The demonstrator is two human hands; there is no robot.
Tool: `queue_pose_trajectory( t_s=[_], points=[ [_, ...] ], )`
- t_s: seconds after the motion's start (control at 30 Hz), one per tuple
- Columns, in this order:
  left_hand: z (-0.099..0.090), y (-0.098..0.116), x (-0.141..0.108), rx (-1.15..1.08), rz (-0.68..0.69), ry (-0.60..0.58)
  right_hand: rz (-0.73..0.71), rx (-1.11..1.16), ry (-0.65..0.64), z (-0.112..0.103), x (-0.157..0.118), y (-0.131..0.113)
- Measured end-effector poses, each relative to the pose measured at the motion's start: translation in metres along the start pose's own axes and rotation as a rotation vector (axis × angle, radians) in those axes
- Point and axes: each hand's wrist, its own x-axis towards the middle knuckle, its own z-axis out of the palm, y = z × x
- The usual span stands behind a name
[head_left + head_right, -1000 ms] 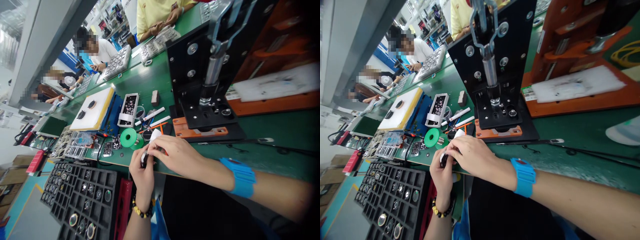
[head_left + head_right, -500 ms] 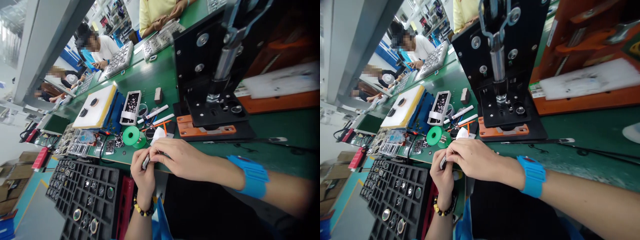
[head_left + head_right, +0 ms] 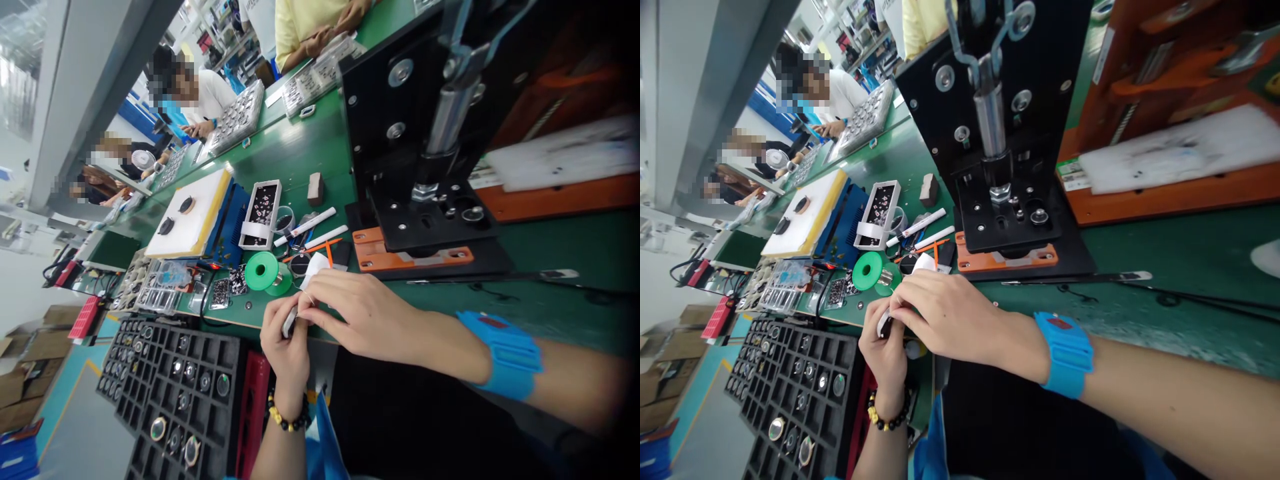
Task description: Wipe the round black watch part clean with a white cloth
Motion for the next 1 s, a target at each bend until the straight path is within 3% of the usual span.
queue_pose_trajectory(
  t_s=[0.37,0.77,1.0],
  points=[
    [-0.0001,0.0028,-0.0004,-0.009,-0.025,-0.01,-0.064,-0.073,0.026,-0.0023,0.0002,-0.0014],
    [0.0004,0.0014,-0.0004,0.03,-0.02,-0.02,-0.263,-0.345,0.095,-0.0039,0.0025,-0.0041],
    [0.0024,0.0009,0.0011,0.067,-0.03,-0.041,-0.318,-0.524,-0.03,-0.0064,0.0008,0.0001]
  ],
)
